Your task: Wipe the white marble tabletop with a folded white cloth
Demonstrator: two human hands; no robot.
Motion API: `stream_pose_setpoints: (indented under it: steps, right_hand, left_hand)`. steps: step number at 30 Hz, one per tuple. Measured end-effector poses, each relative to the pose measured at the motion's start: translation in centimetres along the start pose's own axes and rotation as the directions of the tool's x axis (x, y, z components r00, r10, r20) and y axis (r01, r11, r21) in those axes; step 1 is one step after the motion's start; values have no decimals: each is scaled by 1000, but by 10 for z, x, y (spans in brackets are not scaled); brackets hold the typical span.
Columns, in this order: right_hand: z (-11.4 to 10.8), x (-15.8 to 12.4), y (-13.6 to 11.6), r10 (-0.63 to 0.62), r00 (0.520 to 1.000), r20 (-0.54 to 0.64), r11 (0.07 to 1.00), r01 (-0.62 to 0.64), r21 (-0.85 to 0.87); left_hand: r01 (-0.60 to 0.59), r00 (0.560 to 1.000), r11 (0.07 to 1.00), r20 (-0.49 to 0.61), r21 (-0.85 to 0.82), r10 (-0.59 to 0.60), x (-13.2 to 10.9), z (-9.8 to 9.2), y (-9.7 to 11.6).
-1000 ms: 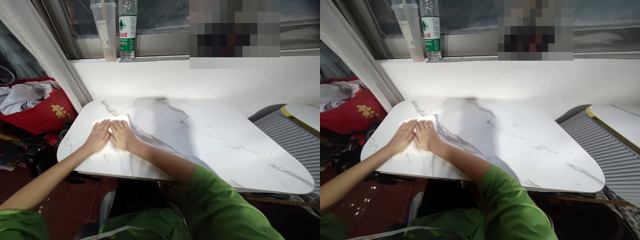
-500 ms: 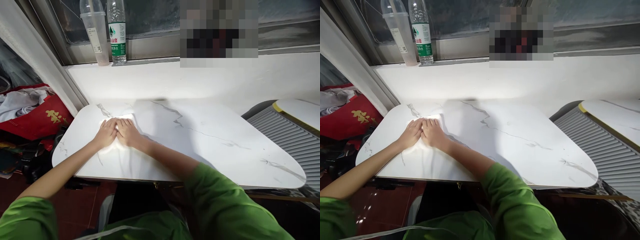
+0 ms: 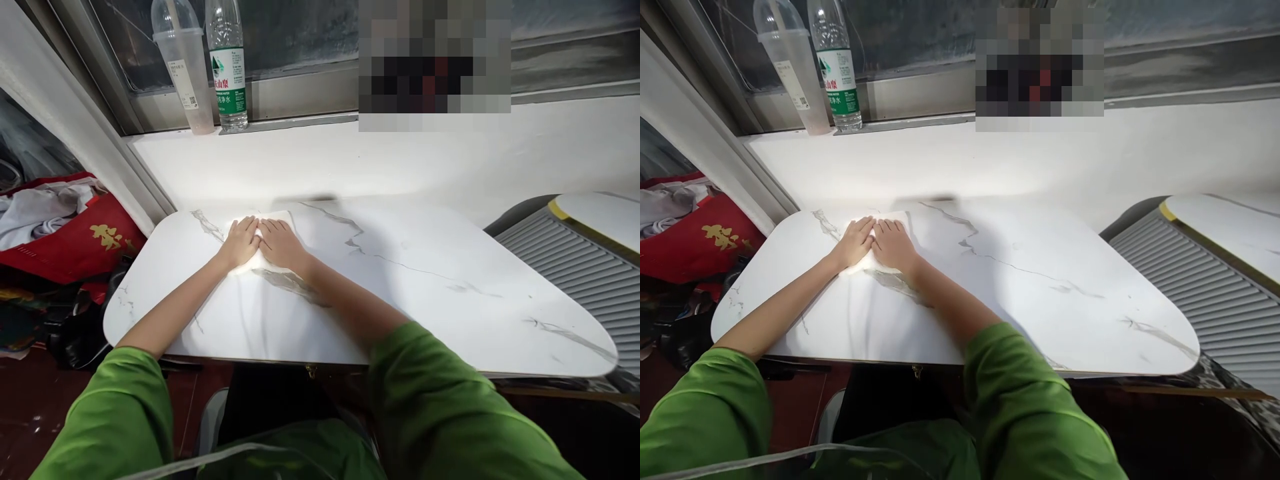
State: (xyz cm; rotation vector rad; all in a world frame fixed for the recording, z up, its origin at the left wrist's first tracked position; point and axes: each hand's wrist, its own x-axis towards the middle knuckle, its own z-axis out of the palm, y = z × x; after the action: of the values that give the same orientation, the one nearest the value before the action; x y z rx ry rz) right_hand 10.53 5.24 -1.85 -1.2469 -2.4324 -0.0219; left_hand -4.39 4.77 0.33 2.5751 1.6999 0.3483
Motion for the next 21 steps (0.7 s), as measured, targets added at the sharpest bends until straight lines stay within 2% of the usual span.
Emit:
stream_pose_setpoints:
  steps: [8, 12, 15, 17, 21]
  right_hand:
    - [-36, -110, -13, -82, 996, -27, 997, 82, 13]
    - [-54, -152, -25, -106, 994, -6, 994, 106, 30]
    - [-62, -165, -30, -105, 994, -10, 993, 105, 51]
    - [-62, -163, -29, -99, 995, -12, 993, 99, 69]
    - [-54, -133, -14, -97, 995, -9, 990, 97, 97]
  left_hand:
    - [-65, 998, 998, 25, -7, 65, -80, 4, 86]
    - [-155, 988, 987, -4, 34, 155, -113, 5, 115]
    - [-196, 981, 980, -3, 43, 196, -123, 3, 122]
    - [-194, 981, 980, 25, 39, 193, -121, 1, 121]
    - [-131, 989, 991, 79, 31, 128, -92, 3, 107]
